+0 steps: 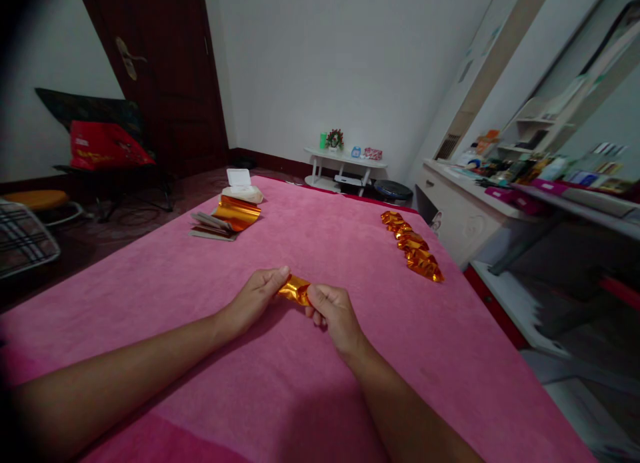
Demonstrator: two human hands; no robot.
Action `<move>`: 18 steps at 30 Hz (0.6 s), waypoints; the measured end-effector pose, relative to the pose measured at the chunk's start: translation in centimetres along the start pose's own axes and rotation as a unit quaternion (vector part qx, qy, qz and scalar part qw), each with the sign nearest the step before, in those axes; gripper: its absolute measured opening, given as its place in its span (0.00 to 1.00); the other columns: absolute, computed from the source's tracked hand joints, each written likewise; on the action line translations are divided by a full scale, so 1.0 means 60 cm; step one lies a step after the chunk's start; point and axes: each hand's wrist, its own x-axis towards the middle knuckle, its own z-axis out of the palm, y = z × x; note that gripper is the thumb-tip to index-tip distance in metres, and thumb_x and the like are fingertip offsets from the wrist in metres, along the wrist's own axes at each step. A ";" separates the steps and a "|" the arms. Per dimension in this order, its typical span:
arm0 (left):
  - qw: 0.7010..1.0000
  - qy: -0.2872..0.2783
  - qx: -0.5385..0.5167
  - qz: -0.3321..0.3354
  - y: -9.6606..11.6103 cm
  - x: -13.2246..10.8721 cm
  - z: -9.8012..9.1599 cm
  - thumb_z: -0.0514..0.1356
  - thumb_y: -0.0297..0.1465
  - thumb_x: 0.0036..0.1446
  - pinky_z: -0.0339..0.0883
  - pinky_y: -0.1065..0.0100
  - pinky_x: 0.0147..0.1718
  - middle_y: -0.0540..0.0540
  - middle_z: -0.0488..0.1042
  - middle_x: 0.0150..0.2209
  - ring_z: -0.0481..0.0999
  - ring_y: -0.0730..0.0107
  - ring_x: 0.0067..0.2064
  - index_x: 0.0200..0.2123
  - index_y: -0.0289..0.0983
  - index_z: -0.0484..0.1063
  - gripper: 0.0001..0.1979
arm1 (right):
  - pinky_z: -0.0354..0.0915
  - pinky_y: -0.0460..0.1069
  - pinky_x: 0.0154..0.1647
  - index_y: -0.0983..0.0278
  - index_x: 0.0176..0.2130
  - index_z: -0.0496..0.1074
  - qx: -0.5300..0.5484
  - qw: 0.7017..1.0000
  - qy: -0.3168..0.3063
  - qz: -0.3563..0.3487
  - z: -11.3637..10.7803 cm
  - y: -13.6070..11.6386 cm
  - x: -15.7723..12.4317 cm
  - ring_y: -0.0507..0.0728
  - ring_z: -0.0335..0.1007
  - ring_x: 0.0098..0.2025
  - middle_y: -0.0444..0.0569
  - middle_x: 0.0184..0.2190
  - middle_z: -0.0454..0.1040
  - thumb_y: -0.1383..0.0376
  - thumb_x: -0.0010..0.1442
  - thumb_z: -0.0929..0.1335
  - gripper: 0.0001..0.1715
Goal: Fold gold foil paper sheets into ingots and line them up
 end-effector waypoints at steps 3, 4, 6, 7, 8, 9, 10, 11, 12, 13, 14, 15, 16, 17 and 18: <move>0.995 0.082 0.060 -0.002 -0.001 -0.001 -0.008 0.44 0.46 0.63 0.58 0.72 0.26 0.48 0.68 0.20 0.64 0.73 0.23 0.24 0.31 0.71 0.30 | 0.45 0.43 0.16 0.66 0.19 0.69 -0.013 1.000 0.000 -0.005 0.001 0.000 0.000 0.45 0.51 0.14 0.40 0.12 0.61 0.50 0.59 0.65 0.27; 0.990 0.115 0.084 -0.004 -0.002 -0.002 -0.011 0.44 0.47 0.63 0.54 0.73 0.24 0.50 0.64 0.18 0.61 0.75 0.22 0.21 0.32 0.69 0.29 | 0.45 0.43 0.16 0.67 0.19 0.69 -0.013 1.000 0.004 -0.006 0.001 -0.001 0.000 0.45 0.51 0.14 0.41 0.12 0.62 0.50 0.59 0.65 0.26; 0.982 0.149 0.119 -0.008 -0.003 -0.002 -0.017 0.43 0.48 0.63 0.48 0.73 0.21 0.53 0.57 0.16 0.55 0.77 0.20 0.18 0.34 0.63 0.30 | 0.44 0.43 0.15 0.67 0.20 0.69 0.013 1.000 0.020 0.001 0.001 -0.004 0.003 0.45 0.51 0.14 0.41 0.13 0.62 0.52 0.58 0.66 0.24; 0.980 0.148 0.129 -0.009 -0.004 -0.002 -0.019 0.41 0.48 0.63 0.46 0.73 0.20 0.54 0.55 0.15 0.54 0.77 0.20 0.18 0.34 0.62 0.30 | 0.42 0.43 0.15 0.67 0.20 0.68 0.043 0.999 0.030 0.009 -0.001 -0.007 0.005 0.45 0.49 0.13 0.40 0.12 0.61 0.53 0.58 0.66 0.24; 0.981 0.140 0.133 -0.010 -0.004 -0.002 -0.020 0.40 0.48 0.64 0.45 0.73 0.20 0.54 0.54 0.15 0.53 0.77 0.19 0.18 0.34 0.61 0.30 | 0.40 0.43 0.14 0.66 0.19 0.66 0.083 0.996 0.032 0.020 -0.004 -0.010 0.007 0.45 0.46 0.13 0.39 0.12 0.59 0.54 0.57 0.67 0.23; 0.982 0.132 0.133 -0.008 -0.004 -0.001 -0.020 0.39 0.47 0.64 0.45 0.73 0.20 0.54 0.55 0.15 0.53 0.77 0.19 0.18 0.34 0.62 0.30 | 0.39 0.43 0.14 0.66 0.18 0.64 0.131 0.990 0.026 0.035 -0.008 -0.014 0.009 0.44 0.43 0.12 0.38 0.11 0.56 0.55 0.56 0.67 0.23; 0.983 0.126 0.131 -0.007 -0.004 0.000 -0.019 0.40 0.47 0.64 0.46 0.73 0.20 0.54 0.56 0.16 0.54 0.77 0.20 0.20 0.34 0.63 0.30 | 0.38 0.44 0.14 0.65 0.16 0.62 0.180 0.982 0.008 0.052 -0.012 -0.018 0.012 0.45 0.40 0.12 0.37 0.10 0.53 0.56 0.55 0.67 0.23; 0.984 0.122 0.128 -0.005 -0.004 0.001 -0.018 0.42 0.47 0.64 0.47 0.73 0.20 0.54 0.57 0.17 0.55 0.78 0.20 0.21 0.34 0.64 0.28 | 0.37 0.44 0.14 0.64 0.16 0.59 0.223 0.972 -0.017 0.072 -0.018 -0.021 0.014 0.45 0.38 0.12 0.36 0.09 0.50 0.56 0.55 0.67 0.23; 0.985 0.116 0.126 -0.004 -0.004 0.002 -0.015 0.46 0.46 0.63 0.48 0.74 0.21 0.54 0.59 0.18 0.56 0.78 0.21 0.23 0.33 0.66 0.26 | 0.37 0.44 0.14 0.63 0.15 0.57 0.258 0.960 -0.046 0.093 -0.023 -0.024 0.016 0.45 0.36 0.12 0.35 0.09 0.47 0.57 0.54 0.67 0.23; 0.986 0.106 0.125 -0.005 -0.003 0.003 -0.013 0.50 0.45 0.61 0.50 0.74 0.22 0.54 0.60 0.19 0.57 0.78 0.21 0.25 0.33 0.68 0.23 | 0.37 0.44 0.14 0.63 0.15 0.57 0.284 0.950 -0.070 0.113 -0.028 -0.027 0.017 0.45 0.34 0.13 0.35 0.09 0.46 0.58 0.53 0.66 0.22; 0.988 0.093 0.124 -0.007 -0.003 0.003 -0.010 0.53 0.43 0.59 0.52 0.75 0.23 0.53 0.62 0.20 0.58 0.78 0.22 0.28 0.33 0.69 0.19 | 0.37 0.44 0.14 0.62 0.16 0.56 0.299 0.942 -0.087 0.128 -0.032 -0.029 0.017 0.46 0.34 0.13 0.35 0.09 0.45 0.59 0.53 0.66 0.21; 0.990 0.075 0.122 -0.008 -0.004 0.004 -0.007 0.56 0.42 0.58 0.54 0.75 0.24 0.53 0.65 0.22 0.60 0.78 0.23 0.31 0.32 0.71 0.17 | 0.37 0.44 0.14 0.62 0.16 0.56 0.306 0.937 -0.097 0.139 -0.034 -0.029 0.017 0.46 0.33 0.13 0.35 0.09 0.45 0.59 0.53 0.65 0.21; 0.991 0.057 0.118 -0.008 -0.004 0.004 -0.005 0.58 0.40 0.56 0.56 0.75 0.26 0.51 0.68 0.24 0.63 0.77 0.25 0.34 0.32 0.72 0.15 | 0.38 0.44 0.14 0.62 0.16 0.56 0.307 0.935 -0.103 0.144 -0.035 -0.030 0.016 0.46 0.33 0.13 0.35 0.09 0.44 0.59 0.54 0.65 0.21; 0.993 0.041 0.112 -0.008 -0.005 0.004 -0.004 0.60 0.39 0.55 0.58 0.74 0.27 0.50 0.70 0.26 0.65 0.76 0.26 0.36 0.32 0.73 0.14 | 0.38 0.44 0.14 0.62 0.16 0.55 0.302 0.936 -0.106 0.146 -0.035 -0.029 0.015 0.46 0.33 0.13 0.35 0.09 0.44 0.59 0.55 0.64 0.21; 0.994 0.028 0.110 -0.008 -0.006 0.004 -0.002 0.61 0.38 0.54 0.60 0.74 0.28 0.49 0.72 0.28 0.67 0.75 0.28 0.38 0.32 0.73 0.14 | 0.38 0.44 0.14 0.62 0.16 0.55 0.294 0.939 -0.106 0.145 -0.033 -0.029 0.014 0.46 0.33 0.13 0.35 0.09 0.44 0.58 0.56 0.63 0.22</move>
